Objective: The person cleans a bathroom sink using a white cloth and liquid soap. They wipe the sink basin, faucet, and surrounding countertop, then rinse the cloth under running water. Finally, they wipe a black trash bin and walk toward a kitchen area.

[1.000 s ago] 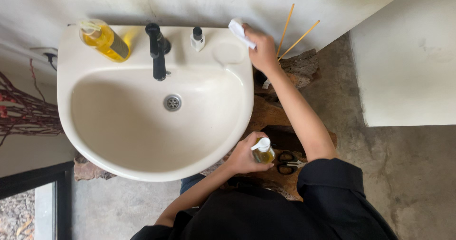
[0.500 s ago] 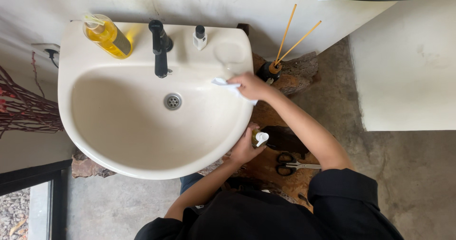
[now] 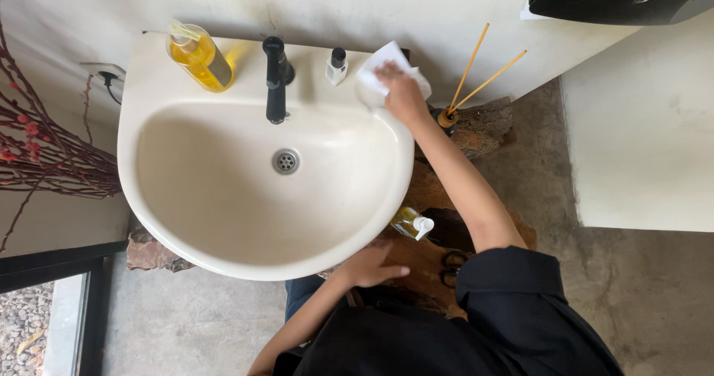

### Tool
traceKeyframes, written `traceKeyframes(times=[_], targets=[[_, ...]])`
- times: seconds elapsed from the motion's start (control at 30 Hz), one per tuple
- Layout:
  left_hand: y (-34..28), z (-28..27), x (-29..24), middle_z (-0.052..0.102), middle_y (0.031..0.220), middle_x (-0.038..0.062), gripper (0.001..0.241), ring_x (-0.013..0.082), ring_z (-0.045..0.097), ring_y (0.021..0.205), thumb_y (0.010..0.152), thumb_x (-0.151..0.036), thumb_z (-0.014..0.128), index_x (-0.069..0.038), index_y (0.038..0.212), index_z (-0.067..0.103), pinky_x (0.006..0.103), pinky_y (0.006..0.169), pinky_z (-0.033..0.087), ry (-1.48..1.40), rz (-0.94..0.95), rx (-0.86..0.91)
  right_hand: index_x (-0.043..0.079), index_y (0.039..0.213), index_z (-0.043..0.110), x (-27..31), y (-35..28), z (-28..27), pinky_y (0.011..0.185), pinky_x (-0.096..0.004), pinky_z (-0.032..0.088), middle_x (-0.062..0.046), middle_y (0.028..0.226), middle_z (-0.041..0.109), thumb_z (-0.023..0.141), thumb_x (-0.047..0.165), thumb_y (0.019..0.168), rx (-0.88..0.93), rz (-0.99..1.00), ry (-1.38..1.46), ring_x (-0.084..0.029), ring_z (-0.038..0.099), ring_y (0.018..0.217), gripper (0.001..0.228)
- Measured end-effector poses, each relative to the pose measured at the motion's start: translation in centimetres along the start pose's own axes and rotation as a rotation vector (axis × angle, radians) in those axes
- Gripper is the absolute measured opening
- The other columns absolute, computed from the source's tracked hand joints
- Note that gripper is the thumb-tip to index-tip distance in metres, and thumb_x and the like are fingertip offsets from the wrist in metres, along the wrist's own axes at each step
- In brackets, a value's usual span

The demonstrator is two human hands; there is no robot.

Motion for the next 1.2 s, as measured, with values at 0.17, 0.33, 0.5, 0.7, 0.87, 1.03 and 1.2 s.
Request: traceKeyframes(times=[0.17, 0.33, 0.5, 0.7, 0.87, 1.03, 1.2], targets=[[-7.8, -6.4, -3.0, 0.072, 0.12, 0.012, 0.055, 0.0257, 0.07, 0.108, 0.094, -0.051, 0.062, -0.006, 0.124, 0.068, 0.0369, 0.097, 0.056, -0.554, 0.325, -0.11, 0.016, 0.121, 0.076, 4.5, -11.2, 9.5, 0.101, -0.035, 0.053, -0.009, 0.126, 0.074, 0.056, -0.01, 0.088, 0.77, -0.131, 0.099, -0.024, 0.07, 0.113, 0.047], [-12.8, -17.9, -0.5, 0.072, 0.105, 0.012, 0.019, 0.024, 0.068, 0.104, 0.095, -0.014, 0.076, -0.002, 0.106, 0.068, 0.0401, 0.1, 0.054, -0.593, 0.243, -1.188, 0.01, 0.123, 0.068, 8.9, -14.6, 6.1, 0.089, -0.031, 0.057, -0.006, 0.113, 0.076, 0.066, 0.007, 0.095, 0.772, -0.214, 0.538, -0.017, 0.072, 0.098, 0.028], [-10.5, -20.9, -1.7, 0.051, 0.143, 0.019, 0.063, 0.026, 0.054, 0.128, 0.087, -0.01, 0.072, 0.001, 0.142, 0.045, 0.0447, 0.109, 0.044, -0.615, 0.391, -1.137, 0.005, 0.13, 0.054, 9.4, -12.2, 0.7, 0.09, -0.03, 0.055, -0.005, 0.11, 0.072, 0.061, 0.014, 0.105, 0.702, -0.068, 1.013, -0.01, 0.066, 0.103, 0.027], [-7.1, -20.7, 1.4, 0.071, 0.12, 0.015, 0.041, 0.0212, 0.064, 0.114, 0.093, -0.004, 0.069, 0.004, 0.133, 0.058, 0.0362, 0.1, 0.05, -1.102, 0.387, -0.947, 0.007, 0.126, 0.053, 9.3, -13.1, -1.3, 0.081, -0.028, 0.055, -0.004, 0.105, 0.072, 0.063, 0.013, 0.101, 0.697, 0.046, 0.97, -0.009, 0.067, 0.096, 0.027], [-6.4, -20.0, -0.1, 0.077, 0.102, 0.009, 0.02, 0.0187, 0.07, 0.094, 0.085, -0.001, 0.076, -0.003, 0.105, 0.077, 0.0334, 0.085, 0.056, -0.663, 0.288, -1.168, 0.009, 0.117, 0.05, 6.4, -13.4, -2.2, 0.065, -0.031, 0.05, -0.007, 0.083, 0.067, 0.061, 0.002, 0.094, 0.356, 0.042, 0.429, -0.017, 0.068, 0.074, 0.026], [-7.1, -19.6, -6.3, 0.077, 0.109, 0.008, 0.027, 0.0285, 0.068, 0.116, 0.082, -0.003, 0.072, -0.01, 0.107, 0.081, 0.0399, 0.102, 0.054, -0.161, 0.351, -1.246, 0.011, 0.122, 0.05, 4.3, -15.3, -0.6, 0.065, -0.031, 0.051, -0.003, 0.093, 0.063, 0.055, 0.001, 0.096, 0.322, 0.404, 1.184, -0.015, 0.062, 0.078, 0.029], [-7.7, -20.6, -9.0, 0.071, 0.125, 0.017, 0.034, 0.0385, 0.059, 0.129, 0.084, -0.011, 0.073, -0.005, 0.117, 0.077, 0.0514, 0.113, 0.04, -0.07, 0.523, -1.059, 0.013, 0.142, 0.051, 3.5, -14.7, -2.9, 0.088, -0.03, 0.06, -0.01, 0.108, 0.072, 0.065, -0.003, 0.096, 0.272, 0.241, 1.082, -0.016, 0.069, 0.1, 0.05]])
Point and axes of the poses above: each hand's wrist, its own y-axis towards the middle knuckle, its own z-axis out of the palm, x = y × z, the point moved 8 cm from there along y, towards the middle knuckle
